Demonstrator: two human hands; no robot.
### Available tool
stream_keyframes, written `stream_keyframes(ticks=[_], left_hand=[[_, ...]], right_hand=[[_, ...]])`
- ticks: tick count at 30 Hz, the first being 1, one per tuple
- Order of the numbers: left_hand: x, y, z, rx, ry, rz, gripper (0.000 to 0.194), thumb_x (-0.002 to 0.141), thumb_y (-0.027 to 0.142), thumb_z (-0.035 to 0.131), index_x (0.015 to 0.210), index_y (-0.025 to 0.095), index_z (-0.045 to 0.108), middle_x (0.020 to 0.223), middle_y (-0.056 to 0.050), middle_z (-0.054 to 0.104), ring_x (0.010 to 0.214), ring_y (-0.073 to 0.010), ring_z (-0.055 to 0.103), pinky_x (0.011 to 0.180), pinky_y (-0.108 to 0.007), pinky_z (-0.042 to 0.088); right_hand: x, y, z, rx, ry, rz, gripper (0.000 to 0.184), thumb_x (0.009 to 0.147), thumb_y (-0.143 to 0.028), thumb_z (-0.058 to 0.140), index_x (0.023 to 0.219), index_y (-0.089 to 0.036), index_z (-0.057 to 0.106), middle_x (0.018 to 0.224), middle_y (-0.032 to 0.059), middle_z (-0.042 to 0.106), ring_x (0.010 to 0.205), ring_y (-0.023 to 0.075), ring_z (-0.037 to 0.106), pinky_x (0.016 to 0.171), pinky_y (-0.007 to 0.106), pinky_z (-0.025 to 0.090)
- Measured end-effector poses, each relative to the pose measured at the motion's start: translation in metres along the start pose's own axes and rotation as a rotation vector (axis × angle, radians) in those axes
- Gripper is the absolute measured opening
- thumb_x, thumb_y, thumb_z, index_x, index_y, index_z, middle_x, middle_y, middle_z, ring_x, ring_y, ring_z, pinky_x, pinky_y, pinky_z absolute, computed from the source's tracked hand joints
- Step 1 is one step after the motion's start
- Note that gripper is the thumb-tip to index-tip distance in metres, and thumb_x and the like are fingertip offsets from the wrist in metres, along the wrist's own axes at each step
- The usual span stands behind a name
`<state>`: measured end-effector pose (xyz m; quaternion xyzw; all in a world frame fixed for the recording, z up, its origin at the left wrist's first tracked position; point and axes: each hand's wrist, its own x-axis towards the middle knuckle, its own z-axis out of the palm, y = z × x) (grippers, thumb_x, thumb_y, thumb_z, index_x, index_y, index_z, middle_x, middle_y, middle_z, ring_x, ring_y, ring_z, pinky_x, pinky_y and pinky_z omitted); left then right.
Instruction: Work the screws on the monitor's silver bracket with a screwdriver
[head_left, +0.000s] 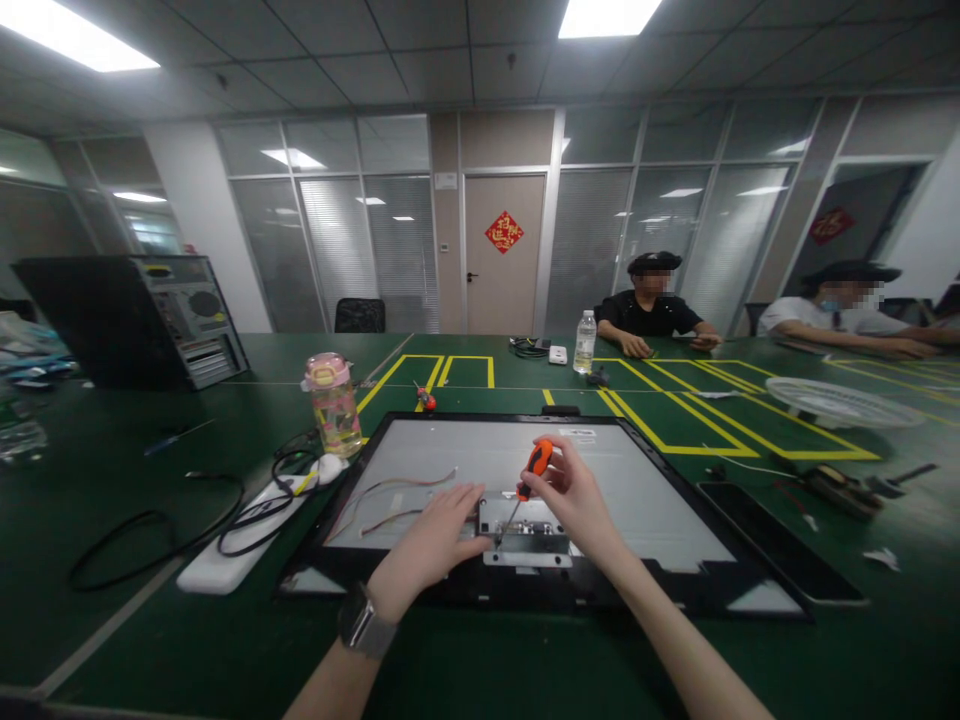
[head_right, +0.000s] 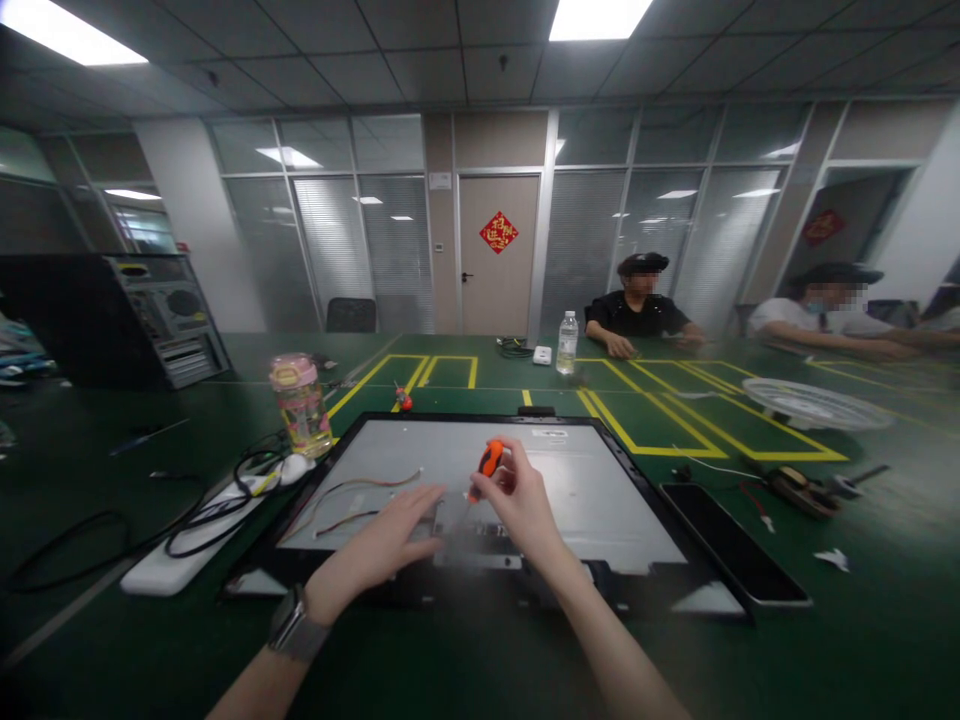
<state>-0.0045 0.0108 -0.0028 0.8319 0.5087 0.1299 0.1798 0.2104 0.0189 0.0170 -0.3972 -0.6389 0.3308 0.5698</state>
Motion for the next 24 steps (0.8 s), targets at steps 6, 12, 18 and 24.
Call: stream_keyframes(ticks=[6,12,18,24], left_hand=[[-0.001,0.003,-0.002,0.005,0.001,0.003,0.064,0.088,0.037,0.057,0.145,0.019,0.037,0.153,-0.012,0.035,0.141,-0.0262,0.031,0.116,-0.042,0.021],[0.002,-0.004,0.004,0.013,0.025,0.021,0.068,0.085,0.04,0.06,0.145,0.018,0.037,0.152,-0.012,0.036,0.14,-0.0276,0.033,0.116,-0.043,0.022],[0.001,-0.003,0.003,0.017,0.013,0.014,0.065,0.086,0.038,0.058,0.145,0.02,0.037,0.153,-0.011,0.036,0.141,-0.026,0.032,0.116,-0.041,0.023],[0.0,-0.001,0.0,0.01,0.012,0.009,0.065,0.086,0.037,0.059,0.144,0.02,0.037,0.153,-0.01,0.036,0.141,-0.026,0.031,0.116,-0.041,0.023]], right_hand=[[-0.005,-0.006,0.003,0.052,-0.137,-0.075,0.041,0.082,-0.029,0.063,0.117,-0.025,0.041,0.09,0.0015,0.065,0.073,0.0167,0.069,0.071,0.034,0.058],[-0.011,-0.017,0.007,0.165,-0.207,-0.123,0.032,0.084,-0.029,0.063,0.113,-0.026,0.048,0.104,0.0054,0.061,0.085,0.0179,0.068,0.078,0.035,0.057],[-0.011,-0.022,0.007,0.253,-0.149,-0.125,0.026,0.085,-0.036,0.064,0.109,-0.027,0.06,0.09,0.002,0.061,0.079,0.0167,0.063,0.073,0.03,0.054],[-0.013,-0.029,0.003,0.234,-0.198,-0.119,0.022,0.084,-0.039,0.065,0.101,-0.025,0.067,0.1,0.0048,0.059,0.089,0.0195,0.061,0.081,0.032,0.052]])
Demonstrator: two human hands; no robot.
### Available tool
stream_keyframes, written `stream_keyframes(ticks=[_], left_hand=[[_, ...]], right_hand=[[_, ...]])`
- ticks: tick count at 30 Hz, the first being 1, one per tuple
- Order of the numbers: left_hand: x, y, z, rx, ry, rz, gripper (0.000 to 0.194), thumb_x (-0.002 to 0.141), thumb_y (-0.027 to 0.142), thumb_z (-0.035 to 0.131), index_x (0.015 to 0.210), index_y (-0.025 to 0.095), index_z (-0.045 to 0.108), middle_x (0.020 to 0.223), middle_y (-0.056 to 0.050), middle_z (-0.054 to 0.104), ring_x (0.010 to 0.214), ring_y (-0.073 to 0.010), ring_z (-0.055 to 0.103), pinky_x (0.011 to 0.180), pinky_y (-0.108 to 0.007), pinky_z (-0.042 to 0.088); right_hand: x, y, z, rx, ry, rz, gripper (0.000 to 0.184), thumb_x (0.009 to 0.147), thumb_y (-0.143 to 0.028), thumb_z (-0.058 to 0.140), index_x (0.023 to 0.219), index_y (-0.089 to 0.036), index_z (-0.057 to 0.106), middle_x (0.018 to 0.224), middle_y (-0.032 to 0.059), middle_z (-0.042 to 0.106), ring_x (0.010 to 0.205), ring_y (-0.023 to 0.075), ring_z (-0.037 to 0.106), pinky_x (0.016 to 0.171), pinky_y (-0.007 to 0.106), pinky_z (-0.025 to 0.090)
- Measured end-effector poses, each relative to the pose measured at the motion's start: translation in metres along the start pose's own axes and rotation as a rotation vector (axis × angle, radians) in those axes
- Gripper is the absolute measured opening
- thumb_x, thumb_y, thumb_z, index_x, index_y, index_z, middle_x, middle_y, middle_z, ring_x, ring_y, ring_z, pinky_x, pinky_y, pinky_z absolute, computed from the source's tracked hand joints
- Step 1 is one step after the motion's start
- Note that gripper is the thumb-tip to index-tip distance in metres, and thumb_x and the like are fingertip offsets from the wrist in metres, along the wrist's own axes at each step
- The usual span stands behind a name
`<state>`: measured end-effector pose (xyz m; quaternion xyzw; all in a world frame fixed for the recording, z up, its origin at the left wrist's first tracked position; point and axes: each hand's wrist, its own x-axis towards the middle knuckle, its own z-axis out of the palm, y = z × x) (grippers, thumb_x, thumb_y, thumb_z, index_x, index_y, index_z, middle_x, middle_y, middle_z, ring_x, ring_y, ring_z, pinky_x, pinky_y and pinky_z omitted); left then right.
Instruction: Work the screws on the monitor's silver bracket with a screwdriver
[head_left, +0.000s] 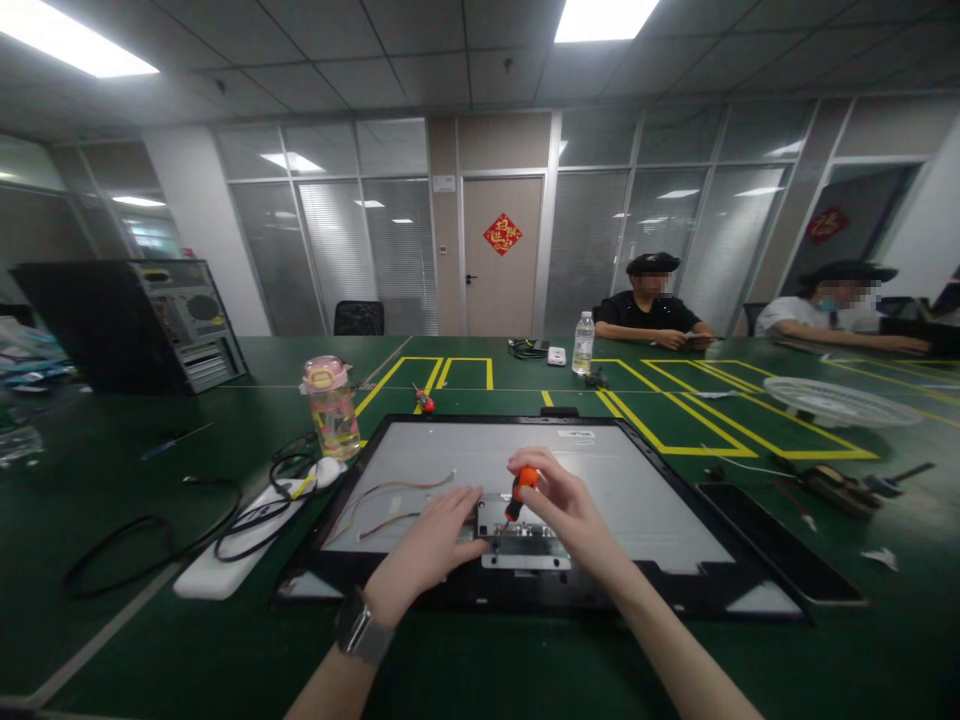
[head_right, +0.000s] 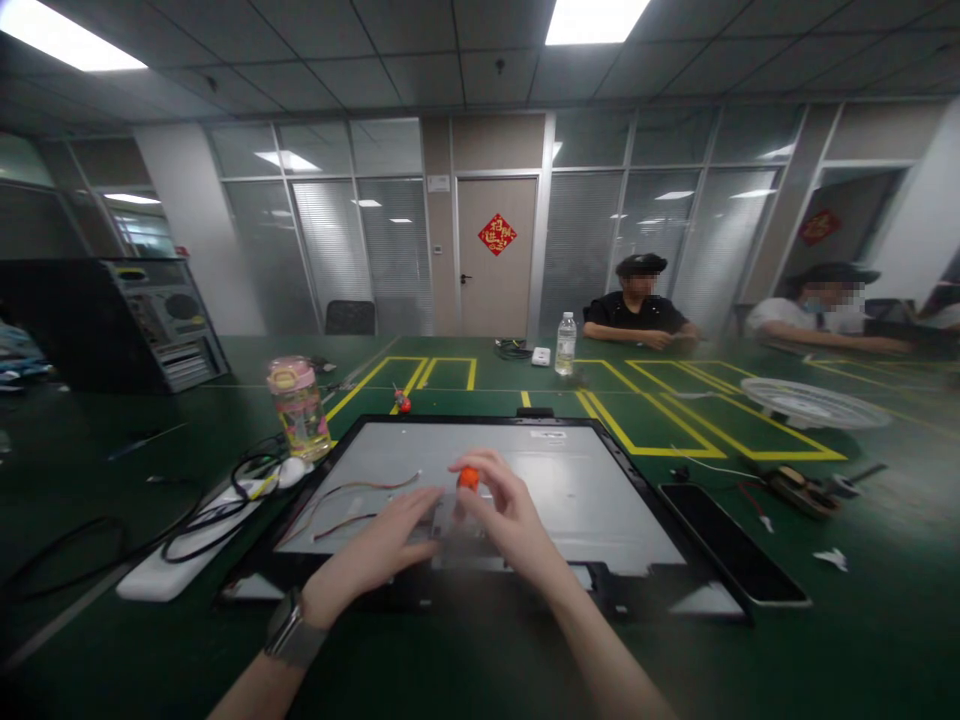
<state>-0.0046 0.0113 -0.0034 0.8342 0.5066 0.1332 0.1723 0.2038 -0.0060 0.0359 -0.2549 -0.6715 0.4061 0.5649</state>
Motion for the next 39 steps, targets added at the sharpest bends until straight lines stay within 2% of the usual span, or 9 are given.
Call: stream_keyframes(ticks=[2,7,14,18,20,24,31,36,39], left_hand=[[0.0,-0.0005,0.0001,-0.008,-0.003,0.0,0.064,0.086,0.038,0.059,0.144,0.021,0.037,0.152,-0.01,0.036,0.141,-0.0263,0.031,0.116,-0.042,0.022],[0.0004,-0.0023,0.001,-0.007,-0.009,0.001,0.068,0.085,0.04,0.059,0.146,0.02,0.035,0.153,-0.012,0.034,0.141,-0.0272,0.03,0.117,-0.043,0.02],[0.0023,-0.0064,0.0052,0.006,0.001,0.004,0.066,0.086,0.043,0.057,0.145,0.022,0.035,0.153,-0.012,0.034,0.141,-0.0283,0.03,0.116,-0.044,0.021],[0.003,-0.0083,0.0066,0.015,-0.001,0.013,0.068,0.086,0.043,0.058,0.145,0.021,0.035,0.153,-0.011,0.034,0.141,-0.027,0.031,0.116,-0.043,0.02],[0.003,-0.0086,0.0067,0.013,0.0,0.013,0.067,0.086,0.042,0.059,0.145,0.02,0.036,0.153,-0.012,0.034,0.141,-0.0267,0.031,0.116,-0.042,0.02],[0.0027,-0.0084,0.0061,0.002,0.006,0.007,0.066,0.086,0.041,0.058,0.145,0.023,0.036,0.153,-0.01,0.035,0.141,-0.0257,0.031,0.116,-0.041,0.02],[0.0019,-0.0055,0.0035,0.01,-0.004,0.013,0.067,0.086,0.042,0.057,0.146,0.022,0.035,0.154,-0.009,0.034,0.142,-0.025,0.031,0.116,-0.04,0.02],[0.0011,-0.0021,0.001,0.019,-0.012,0.0,0.066,0.087,0.04,0.057,0.146,0.018,0.036,0.154,-0.011,0.034,0.142,-0.0254,0.03,0.117,-0.041,0.019],[0.0006,0.0002,-0.0006,0.013,-0.017,-0.008,0.066,0.087,0.04,0.057,0.145,0.019,0.036,0.153,-0.011,0.034,0.142,-0.0258,0.03,0.117,-0.041,0.019]], right_hand=[[-0.0004,-0.0003,-0.0013,-0.044,0.023,-0.009,0.021,0.083,-0.039,0.067,0.097,-0.023,0.07,0.096,0.0045,0.058,0.089,0.0199,0.061,0.079,0.032,0.052],[-0.0008,0.0012,-0.003,-0.048,0.031,0.008,0.029,0.091,-0.04,0.055,0.115,-0.027,0.064,0.095,0.005,0.064,0.092,0.0206,0.064,0.087,0.036,0.051],[0.0012,0.0033,-0.0046,-0.043,0.064,-0.046,0.019,0.083,-0.041,0.067,0.09,-0.024,0.069,0.091,0.0047,0.062,0.086,0.0207,0.064,0.079,0.035,0.054],[0.0013,0.0022,-0.0068,-0.056,0.095,0.019,0.029,0.089,-0.042,0.058,0.112,-0.026,0.065,0.095,0.0056,0.067,0.097,0.0232,0.065,0.088,0.039,0.052],[0.0017,0.0016,-0.007,-0.068,0.097,0.018,0.029,0.09,-0.043,0.057,0.112,-0.027,0.066,0.096,0.0054,0.067,0.102,0.0238,0.064,0.091,0.04,0.05],[0.0027,0.0015,-0.0066,-0.069,0.105,-0.042,0.021,0.083,-0.042,0.066,0.094,-0.026,0.072,0.094,0.0041,0.064,0.086,0.0205,0.066,0.082,0.035,0.053],[0.0022,0.0011,-0.0074,-0.057,0.107,0.021,0.028,0.089,-0.042,0.058,0.111,-0.027,0.068,0.101,0.0059,0.07,0.1,0.0241,0.065,0.091,0.04,0.051],[0.0034,0.0045,-0.0072,-0.058,0.145,-0.045,0.018,0.082,-0.041,0.067,0.092,-0.026,0.073,0.095,0.0038,0.064,0.082,0.0194,0.066,0.076,0.033,0.055],[0.0032,0.0043,-0.0083,-0.071,0.17,-0.035,0.022,0.084,-0.04,0.066,0.101,-0.027,0.072,0.089,0.0033,0.065,0.085,0.02,0.066,0.082,0.035,0.053]])
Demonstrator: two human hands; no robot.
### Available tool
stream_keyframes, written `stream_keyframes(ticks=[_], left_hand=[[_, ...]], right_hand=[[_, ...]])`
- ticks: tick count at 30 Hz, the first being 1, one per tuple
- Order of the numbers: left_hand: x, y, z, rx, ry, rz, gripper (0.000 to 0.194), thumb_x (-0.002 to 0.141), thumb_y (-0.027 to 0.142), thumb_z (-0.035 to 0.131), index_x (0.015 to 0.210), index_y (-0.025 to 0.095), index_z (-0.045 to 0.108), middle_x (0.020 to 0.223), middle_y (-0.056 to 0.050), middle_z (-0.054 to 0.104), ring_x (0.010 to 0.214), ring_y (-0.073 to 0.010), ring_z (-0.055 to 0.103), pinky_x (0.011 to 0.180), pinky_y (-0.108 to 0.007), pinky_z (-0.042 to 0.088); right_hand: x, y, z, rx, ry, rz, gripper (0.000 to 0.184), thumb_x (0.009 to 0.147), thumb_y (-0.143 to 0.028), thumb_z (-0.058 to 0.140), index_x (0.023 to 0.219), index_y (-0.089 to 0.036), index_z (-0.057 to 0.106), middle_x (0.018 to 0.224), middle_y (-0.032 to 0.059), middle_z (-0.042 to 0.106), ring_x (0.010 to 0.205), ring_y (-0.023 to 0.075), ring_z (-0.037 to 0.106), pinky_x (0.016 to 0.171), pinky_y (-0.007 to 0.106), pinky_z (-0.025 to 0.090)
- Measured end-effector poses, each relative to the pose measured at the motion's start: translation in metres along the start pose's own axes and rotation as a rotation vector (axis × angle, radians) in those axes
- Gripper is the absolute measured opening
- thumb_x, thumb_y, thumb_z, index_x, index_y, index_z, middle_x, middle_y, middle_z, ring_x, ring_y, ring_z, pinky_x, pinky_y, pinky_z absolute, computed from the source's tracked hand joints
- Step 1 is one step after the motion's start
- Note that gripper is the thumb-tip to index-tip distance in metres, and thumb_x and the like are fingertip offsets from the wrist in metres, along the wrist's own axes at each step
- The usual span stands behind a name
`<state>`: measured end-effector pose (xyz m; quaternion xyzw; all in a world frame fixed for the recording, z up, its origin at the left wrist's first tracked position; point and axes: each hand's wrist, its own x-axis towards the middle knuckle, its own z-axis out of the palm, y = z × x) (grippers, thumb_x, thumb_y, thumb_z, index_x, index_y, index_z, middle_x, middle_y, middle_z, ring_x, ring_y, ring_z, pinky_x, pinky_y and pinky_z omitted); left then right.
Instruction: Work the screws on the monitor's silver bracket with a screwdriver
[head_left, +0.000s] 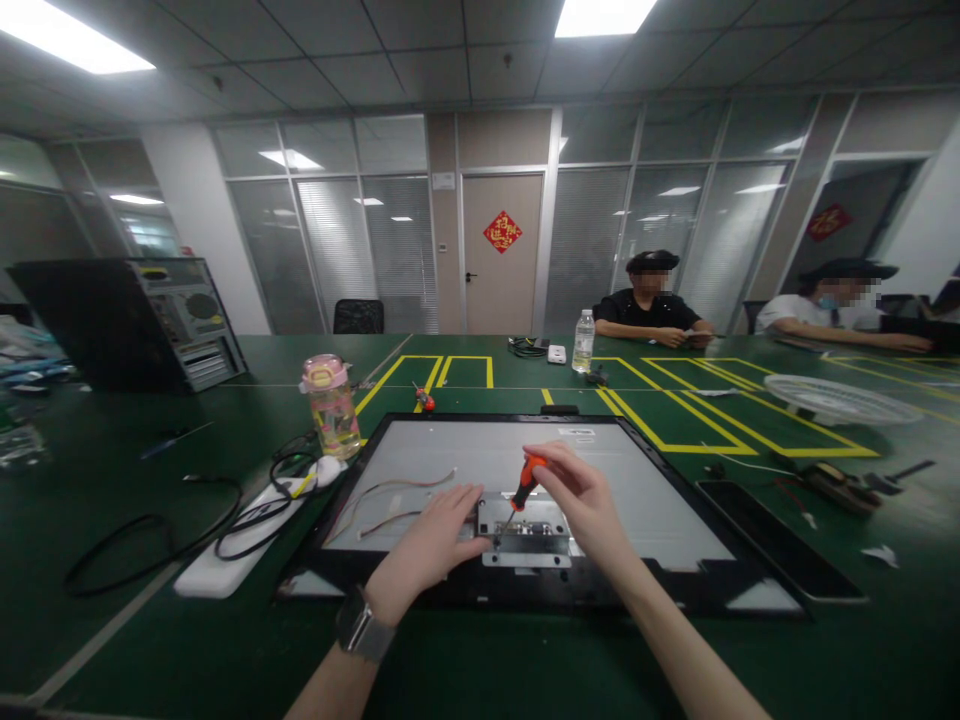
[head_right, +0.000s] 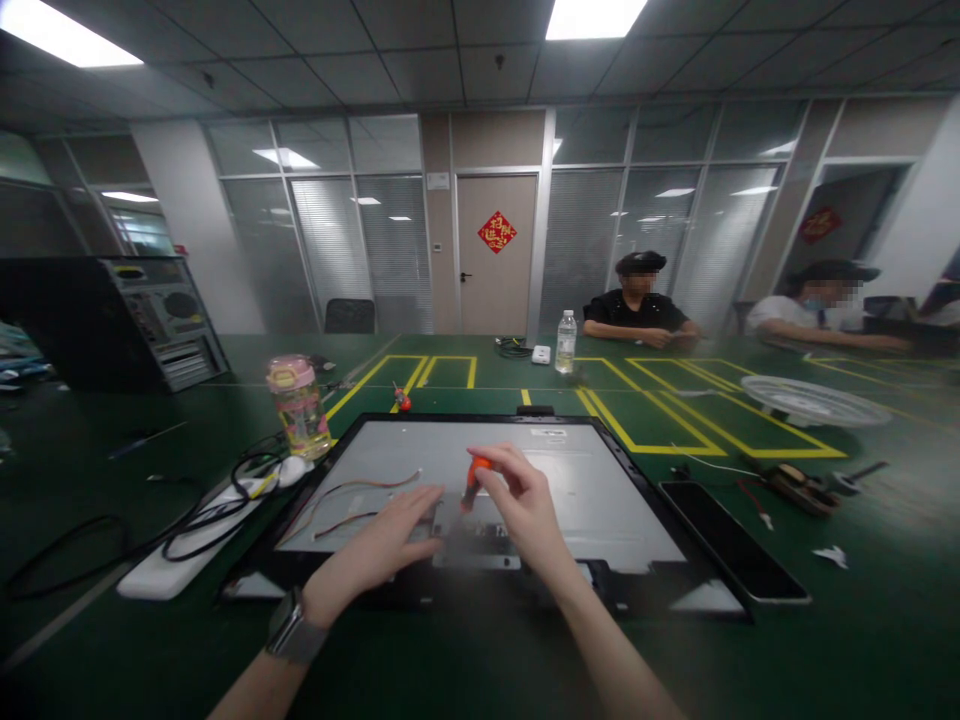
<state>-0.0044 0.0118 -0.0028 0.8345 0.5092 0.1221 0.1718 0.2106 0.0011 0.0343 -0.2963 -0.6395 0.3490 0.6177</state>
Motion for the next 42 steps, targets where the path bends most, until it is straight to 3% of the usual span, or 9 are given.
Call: stream_keyframes(ticks=[4,9,15,21,26,29,34,39,42], left_hand=[[0.001,0.0,0.001,0.001,-0.005,-0.008,0.066,0.087,0.04,0.057,0.145,0.019,0.036,0.153,-0.011,0.034,0.142,-0.0267,0.029,0.117,-0.042,0.019],[0.003,-0.006,0.005,0.0,0.001,0.017,0.066,0.087,0.041,0.057,0.146,0.022,0.035,0.154,-0.01,0.034,0.142,-0.0258,0.029,0.117,-0.042,0.019],[0.003,-0.006,0.006,0.01,0.018,0.019,0.064,0.088,0.041,0.057,0.144,0.02,0.037,0.153,-0.011,0.035,0.141,-0.0267,0.032,0.116,-0.042,0.021],[0.002,-0.004,0.004,0.015,0.015,0.014,0.063,0.088,0.04,0.056,0.145,0.022,0.036,0.153,-0.01,0.035,0.142,-0.0259,0.031,0.116,-0.043,0.021],[0.002,-0.004,0.003,0.017,0.004,0.008,0.065,0.087,0.04,0.057,0.145,0.02,0.036,0.153,-0.011,0.034,0.141,-0.0264,0.031,0.116,-0.042,0.021],[0.002,-0.002,0.002,0.014,-0.005,-0.005,0.066,0.087,0.039,0.057,0.146,0.018,0.036,0.153,-0.012,0.034,0.142,-0.0261,0.03,0.116,-0.042,0.021],[0.001,0.0,0.001,0.015,-0.007,-0.003,0.067,0.087,0.038,0.057,0.146,0.016,0.035,0.153,-0.012,0.034,0.142,-0.0259,0.03,0.117,-0.042,0.02],[0.001,-0.001,0.002,0.01,0.013,0.008,0.065,0.088,0.039,0.057,0.145,0.017,0.036,0.153,-0.013,0.035,0.141,-0.027,0.031,0.116,-0.044,0.021],[0.002,-0.004,0.005,0.001,0.033,0.012,0.065,0.087,0.039,0.058,0.144,0.017,0.038,0.152,-0.013,0.037,0.141,-0.0287,0.032,0.116,-0.046,0.022]], right_hand=[[0.0,-0.002,-0.001,-0.013,-0.023,0.04,0.029,0.088,-0.044,0.059,0.111,-0.028,0.069,0.098,0.0055,0.069,0.102,0.024,0.064,0.091,0.039,0.051],[0.001,0.0,-0.001,-0.036,-0.016,-0.031,0.021,0.084,-0.043,0.065,0.092,-0.026,0.073,0.094,0.0048,0.064,0.089,0.0212,0.065,0.078,0.033,0.054],[0.0,0.001,-0.002,-0.069,-0.035,-0.008,0.03,0.091,-0.041,0.056,0.113,-0.025,0.067,0.099,0.0061,0.07,0.099,0.0228,0.065,0.091,0.038,0.049],[0.0,0.002,0.0,-0.097,0.02,-0.09,0.021,0.085,-0.04,0.064,0.096,-0.024,0.073,0.09,0.0052,0.066,0.082,0.0199,0.063,0.079,0.036,0.052],[0.0,-0.002,-0.001,-0.117,-0.014,-0.07,0.027,0.091,-0.038,0.055,0.111,-0.026,0.068,0.096,0.0058,0.07,0.094,0.0225,0.065,0.088,0.04,0.051],[0.0,0.0,0.001,-0.146,-0.044,-0.094,0.025,0.091,-0.034,0.055,0.111,-0.026,0.068,0.104,0.0065,0.067,0.1,0.0225,0.063,0.086,0.037,0.052],[-0.001,0.008,0.006,-0.284,0.023,-0.165,0.029,0.082,-0.021,0.064,0.111,-0.025,0.065,0.093,0.0041,0.061,0.08,0.018,0.062,0.076,0.033,0.054],[-0.003,0.004,0.006,-0.309,-0.053,-0.22,0.039,0.088,-0.016,0.051,0.126,-0.025,0.055,0.095,0.0052,0.064,0.089,0.0198,0.063,0.083,0.037,0.053],[-0.004,0.002,0.005,-0.28,-0.073,-0.195,0.035,0.087,-0.019,0.054,0.121,-0.025,0.059,0.099,0.0059,0.064,0.091,0.0196,0.063,0.085,0.037,0.053]])
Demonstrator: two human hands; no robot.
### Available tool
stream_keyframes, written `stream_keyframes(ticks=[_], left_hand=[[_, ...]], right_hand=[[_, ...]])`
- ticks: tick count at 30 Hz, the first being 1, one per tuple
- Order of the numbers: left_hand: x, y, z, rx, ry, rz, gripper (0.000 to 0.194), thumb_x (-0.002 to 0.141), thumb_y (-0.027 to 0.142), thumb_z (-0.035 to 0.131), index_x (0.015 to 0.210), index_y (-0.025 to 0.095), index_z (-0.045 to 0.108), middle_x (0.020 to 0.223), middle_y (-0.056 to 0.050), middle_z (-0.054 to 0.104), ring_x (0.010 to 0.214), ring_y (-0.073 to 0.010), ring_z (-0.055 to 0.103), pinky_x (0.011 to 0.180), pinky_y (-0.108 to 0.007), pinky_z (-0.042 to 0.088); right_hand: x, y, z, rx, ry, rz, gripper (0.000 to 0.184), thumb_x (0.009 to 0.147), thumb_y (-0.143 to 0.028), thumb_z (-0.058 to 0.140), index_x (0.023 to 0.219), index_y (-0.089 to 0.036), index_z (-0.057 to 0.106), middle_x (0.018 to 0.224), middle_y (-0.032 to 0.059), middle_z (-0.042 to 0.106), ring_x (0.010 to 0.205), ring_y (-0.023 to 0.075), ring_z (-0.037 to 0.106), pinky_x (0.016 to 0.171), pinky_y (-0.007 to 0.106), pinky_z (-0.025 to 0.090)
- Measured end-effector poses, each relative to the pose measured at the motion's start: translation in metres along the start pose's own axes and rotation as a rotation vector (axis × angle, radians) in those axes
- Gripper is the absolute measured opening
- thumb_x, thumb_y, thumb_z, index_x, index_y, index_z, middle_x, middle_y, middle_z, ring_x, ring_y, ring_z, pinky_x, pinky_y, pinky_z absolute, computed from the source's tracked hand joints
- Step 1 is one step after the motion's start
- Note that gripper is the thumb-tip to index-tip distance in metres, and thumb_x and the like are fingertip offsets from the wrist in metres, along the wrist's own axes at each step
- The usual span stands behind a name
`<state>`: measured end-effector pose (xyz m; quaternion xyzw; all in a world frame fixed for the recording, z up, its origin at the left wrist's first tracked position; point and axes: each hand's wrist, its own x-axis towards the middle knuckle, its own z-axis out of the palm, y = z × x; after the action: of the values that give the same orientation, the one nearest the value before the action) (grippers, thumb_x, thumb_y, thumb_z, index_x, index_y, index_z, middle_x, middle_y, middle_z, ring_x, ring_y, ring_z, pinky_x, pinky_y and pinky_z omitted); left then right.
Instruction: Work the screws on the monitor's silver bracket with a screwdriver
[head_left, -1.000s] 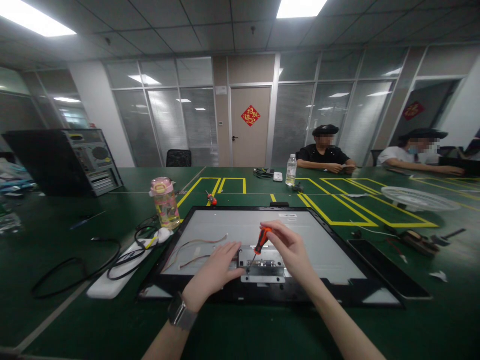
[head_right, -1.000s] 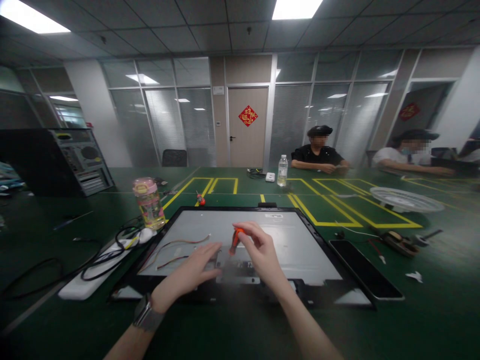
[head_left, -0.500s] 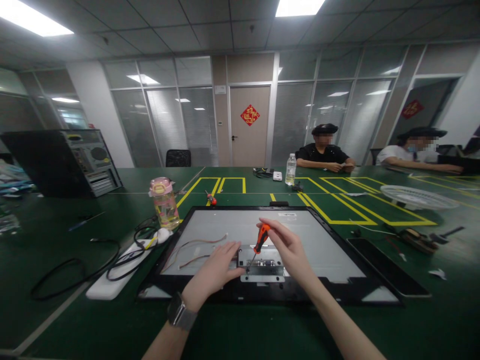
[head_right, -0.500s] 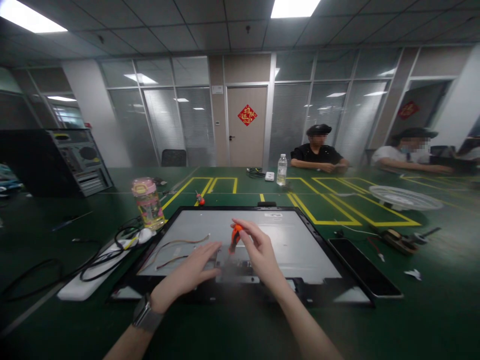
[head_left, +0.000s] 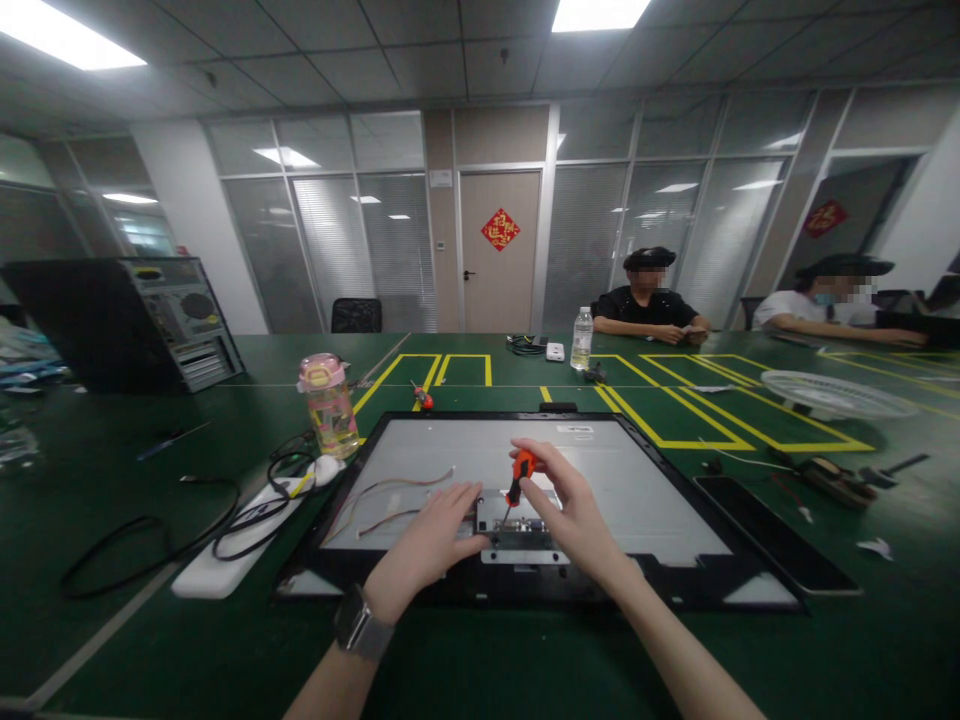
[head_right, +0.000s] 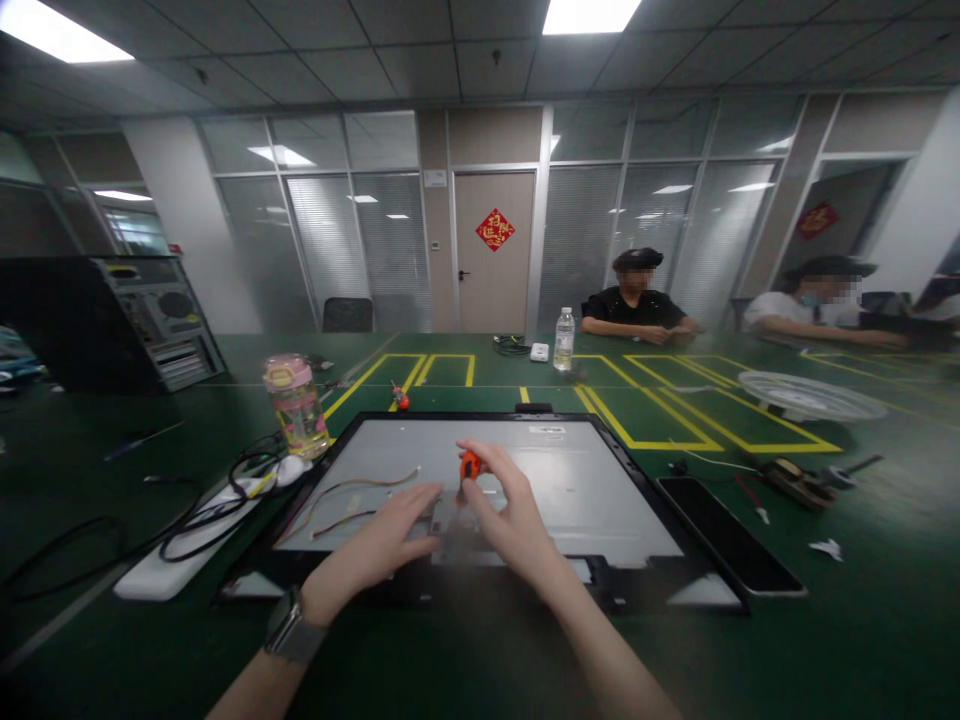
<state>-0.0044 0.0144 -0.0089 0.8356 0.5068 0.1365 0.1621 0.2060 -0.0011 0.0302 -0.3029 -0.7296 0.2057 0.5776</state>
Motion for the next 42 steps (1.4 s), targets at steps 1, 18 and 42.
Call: stream_keyframes(ticks=[1,18,42], left_hand=[[0.0003,-0.0011,0.001,0.0,0.006,0.003,0.065,0.087,0.04,0.058,0.144,0.017,0.038,0.151,-0.013,0.037,0.141,-0.0288,0.032,0.116,-0.046,0.022],[-0.0003,-0.0014,-0.0003,-0.003,-0.006,0.012,0.063,0.087,0.038,0.058,0.144,0.02,0.038,0.152,-0.012,0.036,0.14,-0.0272,0.032,0.116,-0.044,0.023],[0.0007,0.0006,-0.0016,0.0,-0.012,0.01,0.063,0.087,0.039,0.056,0.145,0.02,0.037,0.152,-0.012,0.036,0.141,-0.028,0.031,0.116,-0.046,0.022]], right_hand=[[0.0003,0.0004,-0.0005,0.014,0.01,0.011,0.031,0.086,-0.021,0.057,0.116,-0.025,0.063,0.098,0.0057,0.064,0.089,0.0194,0.063,0.083,0.036,0.053],[0.0021,0.0033,-0.0046,0.05,0.117,0.076,0.017,0.085,-0.028,0.063,0.101,-0.024,0.07,0.09,0.0047,0.063,0.085,0.0192,0.062,0.078,0.034,0.053],[0.0009,-0.0007,-0.0014,0.047,0.074,0.046,0.019,0.085,-0.027,0.062,0.104,-0.025,0.069,0.093,0.0051,0.063,0.084,0.0188,0.062,0.077,0.033,0.054]])
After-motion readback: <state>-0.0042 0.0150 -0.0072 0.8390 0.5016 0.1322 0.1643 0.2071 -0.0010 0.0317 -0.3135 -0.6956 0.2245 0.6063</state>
